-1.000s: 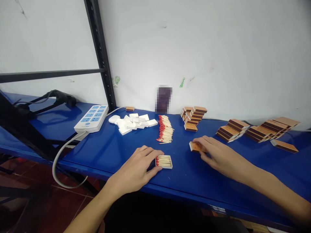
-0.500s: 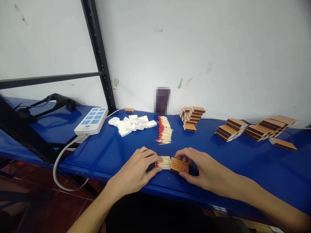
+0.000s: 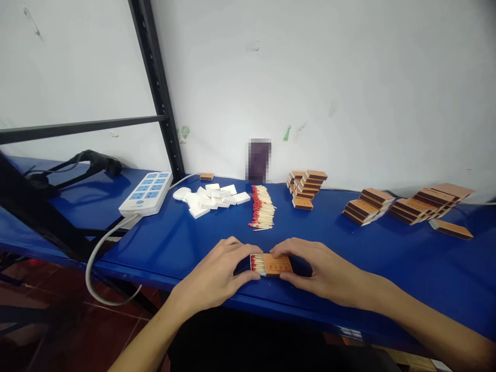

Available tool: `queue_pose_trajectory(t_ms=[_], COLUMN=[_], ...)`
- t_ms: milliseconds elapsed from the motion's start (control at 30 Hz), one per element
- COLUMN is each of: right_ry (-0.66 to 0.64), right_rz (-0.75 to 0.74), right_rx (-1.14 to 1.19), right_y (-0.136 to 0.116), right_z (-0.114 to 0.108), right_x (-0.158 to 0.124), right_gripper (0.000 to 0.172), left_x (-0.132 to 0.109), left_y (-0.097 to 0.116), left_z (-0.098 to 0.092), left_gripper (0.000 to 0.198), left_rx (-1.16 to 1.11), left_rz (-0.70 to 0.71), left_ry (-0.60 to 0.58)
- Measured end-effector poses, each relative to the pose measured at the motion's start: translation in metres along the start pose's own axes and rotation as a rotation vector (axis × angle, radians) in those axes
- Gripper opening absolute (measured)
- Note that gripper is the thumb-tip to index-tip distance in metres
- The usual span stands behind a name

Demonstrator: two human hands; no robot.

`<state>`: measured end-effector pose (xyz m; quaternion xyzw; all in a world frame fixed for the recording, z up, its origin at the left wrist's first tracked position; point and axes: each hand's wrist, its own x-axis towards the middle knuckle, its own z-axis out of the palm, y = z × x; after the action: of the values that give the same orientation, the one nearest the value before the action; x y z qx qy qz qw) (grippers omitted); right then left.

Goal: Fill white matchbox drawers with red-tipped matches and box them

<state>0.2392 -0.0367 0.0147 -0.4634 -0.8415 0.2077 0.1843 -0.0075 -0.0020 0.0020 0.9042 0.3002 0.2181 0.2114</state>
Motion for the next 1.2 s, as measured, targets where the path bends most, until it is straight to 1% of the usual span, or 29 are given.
queue_pose_trajectory(t_ms=[67, 233, 300, 400, 533, 667, 833, 933, 1033, 1067, 1133, 1200], right_ry=[-0.017, -0.052, -0.073, -0.104, -0.093, -0.055, -0.012, -0.008, -0.010, 0.009, 0.095, 0.270], right_rz=[-0.039, -0.166, -0.186, -0.206, -0.225, -0.247, -0.255, -0.265, -0.265, -0.248, -0.180, -0.089], right_rx=[0.036, 0.125, 0.154, 0.173, 0.172, 0.184, 0.196, 0.230, 0.235, 0.210, 0.111, -0.061], right_y=[-0.004, -0.013, -0.015, -0.017, -0.018, -0.016, -0.014, -0.019, -0.025, -0.025, -0.017, 0.002], right_z=[0.004, 0.012, 0.013, 0.013, 0.014, 0.017, 0.019, 0.021, 0.020, 0.018, 0.005, -0.019], right_x=[0.003, 0.009, 0.009, 0.008, 0.007, 0.006, 0.003, 0.001, -0.003, -0.006, -0.013, -0.022], right_gripper=[0.027, 0.020, 0.018, 0.020, 0.026, 0.023, 0.020, 0.020, 0.021, 0.021, 0.026, 0.026], left_x=[0.000, 0.002, 0.002, 0.003, 0.003, 0.004, 0.006, 0.006, 0.004, 0.002, 0.000, -0.002], left_y=[0.000, -0.001, -0.001, -0.001, 0.000, 0.000, 0.002, 0.002, 0.001, 0.000, -0.003, -0.004], left_z=[0.001, 0.000, 0.000, 0.000, -0.001, -0.002, -0.004, -0.005, -0.005, -0.005, -0.004, -0.003], left_gripper=[0.039, 0.067, 0.072, 0.071, 0.067, 0.063, 0.063, 0.064, 0.069, 0.072, 0.076, 0.073], left_rx=[-0.013, -0.056, -0.056, -0.034, -0.023, -0.020, 0.000, 0.013, 0.032, 0.041, 0.054, 0.061], left_rz=[-0.016, -0.036, -0.026, -0.011, 0.015, 0.032, 0.043, 0.054, 0.049, 0.038, 0.008, -0.016], left_ry=[-0.003, 0.002, 0.008, 0.015, 0.013, -0.009, -0.032, -0.048, -0.057, -0.056, -0.049, -0.045])
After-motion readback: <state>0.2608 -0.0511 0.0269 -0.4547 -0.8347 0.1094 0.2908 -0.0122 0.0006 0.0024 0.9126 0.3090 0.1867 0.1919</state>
